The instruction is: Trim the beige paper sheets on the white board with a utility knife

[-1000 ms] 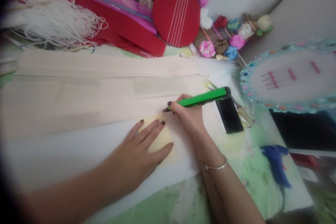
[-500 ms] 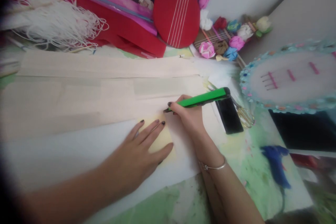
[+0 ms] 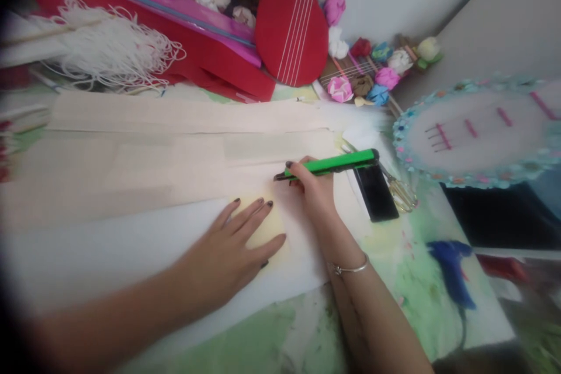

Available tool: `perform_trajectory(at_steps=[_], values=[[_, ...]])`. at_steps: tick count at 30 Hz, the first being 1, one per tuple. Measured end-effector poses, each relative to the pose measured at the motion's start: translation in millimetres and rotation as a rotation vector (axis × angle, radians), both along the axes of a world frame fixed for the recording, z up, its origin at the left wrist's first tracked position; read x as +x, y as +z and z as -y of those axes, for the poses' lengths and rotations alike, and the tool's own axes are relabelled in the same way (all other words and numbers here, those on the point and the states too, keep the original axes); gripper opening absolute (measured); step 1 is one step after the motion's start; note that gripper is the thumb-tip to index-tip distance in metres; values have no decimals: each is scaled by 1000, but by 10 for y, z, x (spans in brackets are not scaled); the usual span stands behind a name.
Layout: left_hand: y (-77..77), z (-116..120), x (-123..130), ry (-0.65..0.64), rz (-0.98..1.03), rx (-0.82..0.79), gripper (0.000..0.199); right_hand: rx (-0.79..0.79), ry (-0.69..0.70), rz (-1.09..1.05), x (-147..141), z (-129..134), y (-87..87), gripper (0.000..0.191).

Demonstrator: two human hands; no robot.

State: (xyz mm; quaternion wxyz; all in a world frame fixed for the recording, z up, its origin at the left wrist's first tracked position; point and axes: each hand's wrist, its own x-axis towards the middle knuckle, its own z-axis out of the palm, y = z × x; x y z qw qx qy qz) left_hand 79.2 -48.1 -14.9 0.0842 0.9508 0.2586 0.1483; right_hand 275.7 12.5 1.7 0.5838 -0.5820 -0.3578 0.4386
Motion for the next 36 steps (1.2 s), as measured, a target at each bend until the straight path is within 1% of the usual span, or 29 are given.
perform_trajectory(at_steps=[5,8,11,13,14,17,19,20,22,24,25,27,29,31,34,36], values=[[99,79,-104,3,-73,57,43,55,-18,-43,-27,-3,-8,28],[183,173,-232,16,-131,115,55,84,-20,-49,-24,0,-17,28],[212,267,-454,37,-179,179,73,112,-28,-56,8,0,4,27],[176,323,-664,44,-191,201,79,143,-45,-58,53,1,44,26],[144,347,-781,70,-206,204,79,166,-56,-53,84,1,70,25],[47,393,-1092,216,-224,202,81,254,-95,-21,194,4,158,23],[40,400,-1182,339,-269,198,84,301,-118,-10,258,6,209,21],[64,397,-1171,380,-297,199,80,317,-128,-10,282,6,230,21],[156,383,-1037,415,-334,213,64,334,-140,-4,305,9,259,21],[269,361,-796,324,-304,248,51,332,-138,19,303,21,273,22],[315,346,-661,238,-272,256,49,323,-130,34,296,35,276,23],[364,306,-408,65,-224,258,51,303,-105,79,287,83,276,26],[354,250,-222,-42,-227,287,47,294,-79,153,294,159,270,29],[312,187,-115,-102,-226,340,34,291,-58,230,325,251,264,30],[265,105,-45,-164,-202,355,16,256,-63,250,403,365,267,29],[261,69,-10,-187,-175,364,13,226,-91,218,463,401,276,26]])
